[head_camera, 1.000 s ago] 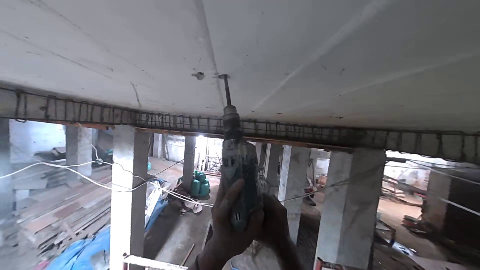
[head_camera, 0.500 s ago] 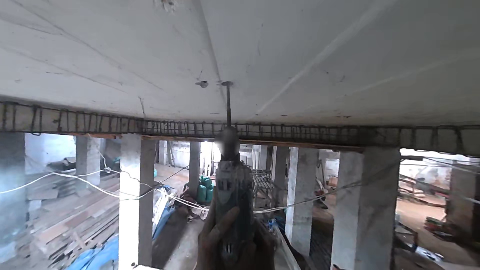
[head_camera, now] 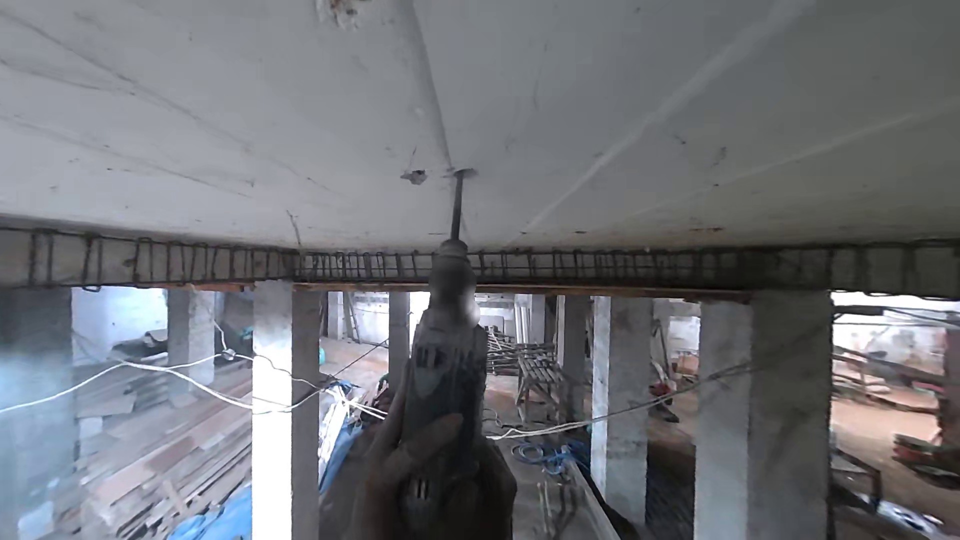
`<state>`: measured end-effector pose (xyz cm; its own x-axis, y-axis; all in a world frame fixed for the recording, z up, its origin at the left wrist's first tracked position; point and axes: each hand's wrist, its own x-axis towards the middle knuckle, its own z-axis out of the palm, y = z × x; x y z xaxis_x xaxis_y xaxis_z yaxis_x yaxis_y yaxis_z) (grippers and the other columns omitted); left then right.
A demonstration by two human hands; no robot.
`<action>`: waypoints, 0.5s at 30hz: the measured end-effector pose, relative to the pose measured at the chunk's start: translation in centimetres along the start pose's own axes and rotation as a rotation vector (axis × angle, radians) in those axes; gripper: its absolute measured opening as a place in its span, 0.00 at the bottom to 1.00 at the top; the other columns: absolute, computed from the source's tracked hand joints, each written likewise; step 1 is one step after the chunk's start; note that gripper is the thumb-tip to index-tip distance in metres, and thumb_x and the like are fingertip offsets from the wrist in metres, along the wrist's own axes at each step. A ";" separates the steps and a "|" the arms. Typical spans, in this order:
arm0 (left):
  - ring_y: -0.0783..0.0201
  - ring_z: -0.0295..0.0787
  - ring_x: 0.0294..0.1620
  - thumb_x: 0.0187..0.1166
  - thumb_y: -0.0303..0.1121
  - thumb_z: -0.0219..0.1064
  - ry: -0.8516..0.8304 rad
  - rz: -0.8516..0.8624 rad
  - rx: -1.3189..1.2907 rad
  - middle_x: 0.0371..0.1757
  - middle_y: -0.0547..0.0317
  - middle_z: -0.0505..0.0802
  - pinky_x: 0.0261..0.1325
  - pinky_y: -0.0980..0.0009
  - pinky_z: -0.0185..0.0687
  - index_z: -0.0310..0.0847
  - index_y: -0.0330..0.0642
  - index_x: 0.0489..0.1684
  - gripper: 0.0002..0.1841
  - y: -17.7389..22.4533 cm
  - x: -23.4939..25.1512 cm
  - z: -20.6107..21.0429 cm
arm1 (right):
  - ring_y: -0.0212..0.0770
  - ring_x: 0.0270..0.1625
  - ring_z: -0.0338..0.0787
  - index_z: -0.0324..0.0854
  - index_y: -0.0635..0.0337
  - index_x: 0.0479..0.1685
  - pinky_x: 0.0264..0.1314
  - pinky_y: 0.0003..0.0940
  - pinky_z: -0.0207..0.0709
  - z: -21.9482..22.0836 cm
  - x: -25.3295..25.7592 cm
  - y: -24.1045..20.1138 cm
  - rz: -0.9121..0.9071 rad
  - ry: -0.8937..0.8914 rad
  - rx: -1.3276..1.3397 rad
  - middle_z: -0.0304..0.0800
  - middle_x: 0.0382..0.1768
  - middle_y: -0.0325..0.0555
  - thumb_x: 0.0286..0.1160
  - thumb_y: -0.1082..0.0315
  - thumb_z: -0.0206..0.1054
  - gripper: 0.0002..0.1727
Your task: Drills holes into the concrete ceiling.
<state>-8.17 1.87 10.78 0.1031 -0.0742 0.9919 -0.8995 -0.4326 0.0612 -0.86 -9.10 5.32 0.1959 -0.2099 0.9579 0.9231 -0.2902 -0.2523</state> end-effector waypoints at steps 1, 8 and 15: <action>0.59 0.74 0.82 0.65 0.42 0.84 -0.005 0.006 -0.003 0.88 0.54 0.71 0.80 0.60 0.79 0.80 0.68 0.74 0.33 -0.2 0.2 -0.1 | 0.32 0.39 0.91 0.88 0.62 0.34 0.47 0.32 0.87 0.1 0.2 -0.1 0.003 0.006 -0.002 0.92 0.31 0.43 0.49 0.41 0.76 0.30; 0.62 0.72 0.83 0.63 0.39 0.84 -0.034 -0.039 -0.049 0.89 0.55 0.70 0.81 0.60 0.77 0.81 0.67 0.72 0.32 -0.2 -1.6 -0.2 | 0.33 0.42 0.92 0.87 0.63 0.33 0.53 0.30 0.85 -0.2 -1.8 0.4 -0.004 -0.001 0.001 0.93 0.32 0.46 0.61 0.44 0.73 0.26; 0.59 0.73 0.84 0.65 0.42 0.83 -0.033 0.012 -0.064 0.90 0.54 0.68 0.81 0.59 0.77 0.80 0.67 0.72 0.31 -1.7 0.0 -0.9 | 0.36 0.41 0.92 0.88 0.63 0.33 0.48 0.35 0.87 1.0 -0.1 0.6 -0.021 0.000 -0.062 0.93 0.33 0.47 0.55 0.42 0.74 0.28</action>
<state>-7.01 3.37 10.80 0.1054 -0.1085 0.9885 -0.9260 -0.3732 0.0577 0.02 -8.37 5.24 0.1765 -0.2028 0.9632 0.9049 -0.3516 -0.2398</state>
